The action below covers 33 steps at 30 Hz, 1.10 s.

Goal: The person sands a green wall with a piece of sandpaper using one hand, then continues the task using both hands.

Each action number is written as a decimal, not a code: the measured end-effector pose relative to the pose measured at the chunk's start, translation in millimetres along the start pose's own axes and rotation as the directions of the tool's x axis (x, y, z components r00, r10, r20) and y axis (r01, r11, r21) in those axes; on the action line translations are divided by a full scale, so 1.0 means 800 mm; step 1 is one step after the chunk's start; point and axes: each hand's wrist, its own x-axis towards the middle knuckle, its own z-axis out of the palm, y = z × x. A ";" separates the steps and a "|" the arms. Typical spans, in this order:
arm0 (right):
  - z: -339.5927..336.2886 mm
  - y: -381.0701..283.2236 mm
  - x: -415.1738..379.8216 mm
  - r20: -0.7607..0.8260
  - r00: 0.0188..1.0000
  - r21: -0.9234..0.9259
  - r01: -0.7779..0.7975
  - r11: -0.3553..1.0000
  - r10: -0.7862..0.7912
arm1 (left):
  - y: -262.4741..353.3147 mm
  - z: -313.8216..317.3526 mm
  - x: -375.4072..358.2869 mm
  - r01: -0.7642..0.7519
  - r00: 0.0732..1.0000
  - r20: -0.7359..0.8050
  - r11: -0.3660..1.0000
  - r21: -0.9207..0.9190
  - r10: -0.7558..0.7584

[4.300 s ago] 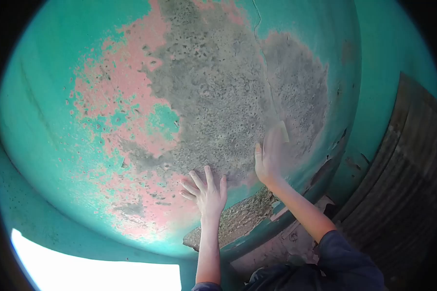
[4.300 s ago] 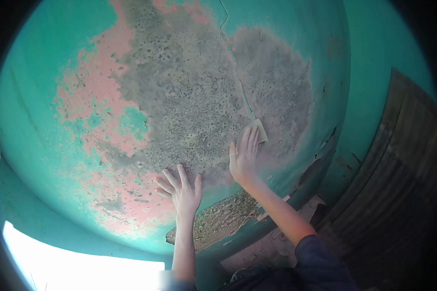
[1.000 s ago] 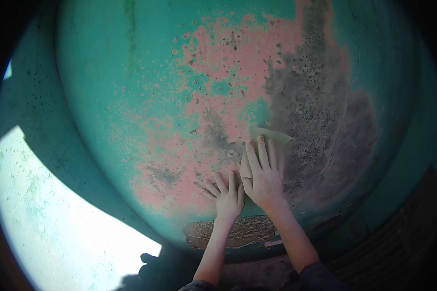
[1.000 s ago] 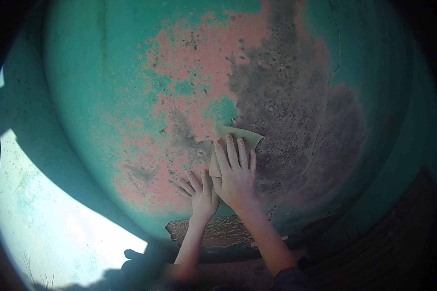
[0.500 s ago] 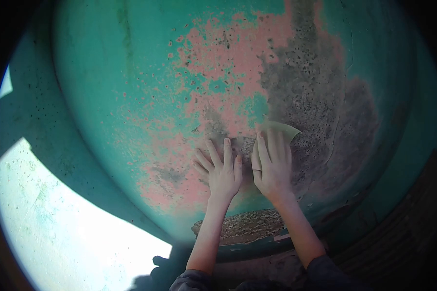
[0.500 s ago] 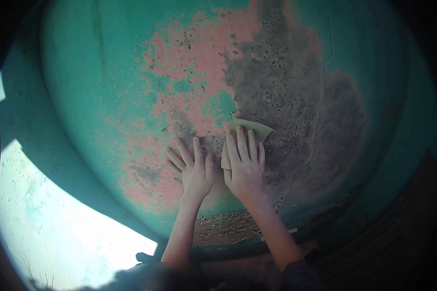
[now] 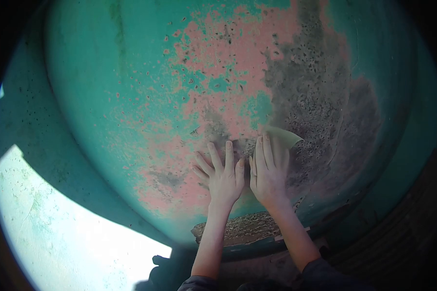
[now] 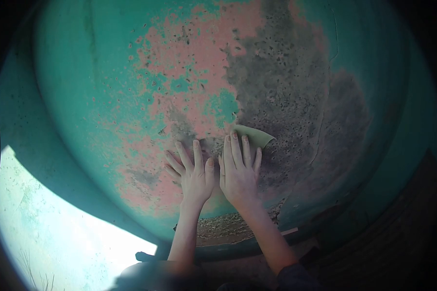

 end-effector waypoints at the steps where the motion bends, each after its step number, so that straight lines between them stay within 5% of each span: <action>1: -0.004 -0.002 0.007 -0.002 1.000 -0.002 0.002 1.000 -0.002 | 0.000 0.001 0.000 -0.003 1.000 -0.012 1.000 0.006 0.003; 12: 0.000 -0.012 0.020 0.011 1.000 0.160 -0.024 0.987 0.022 | 0.003 -0.004 -0.001 -0.021 0.999 0.048 0.997 0.070 0.017; 26: 0.013 0.002 -0.026 0.120 0.992 0.104 -0.059 0.993 0.046 | 0.000 -0.003 -0.009 -0.020 0.997 0.072 0.995 0.094 0.013; 33: -0.009 0.039 0.008 0.001 0.999 0.071 -0.044 0.997 0.044 | -0.001 -0.007 -0.013 0.022 0.988 0.152 0.999 0.040 -0.028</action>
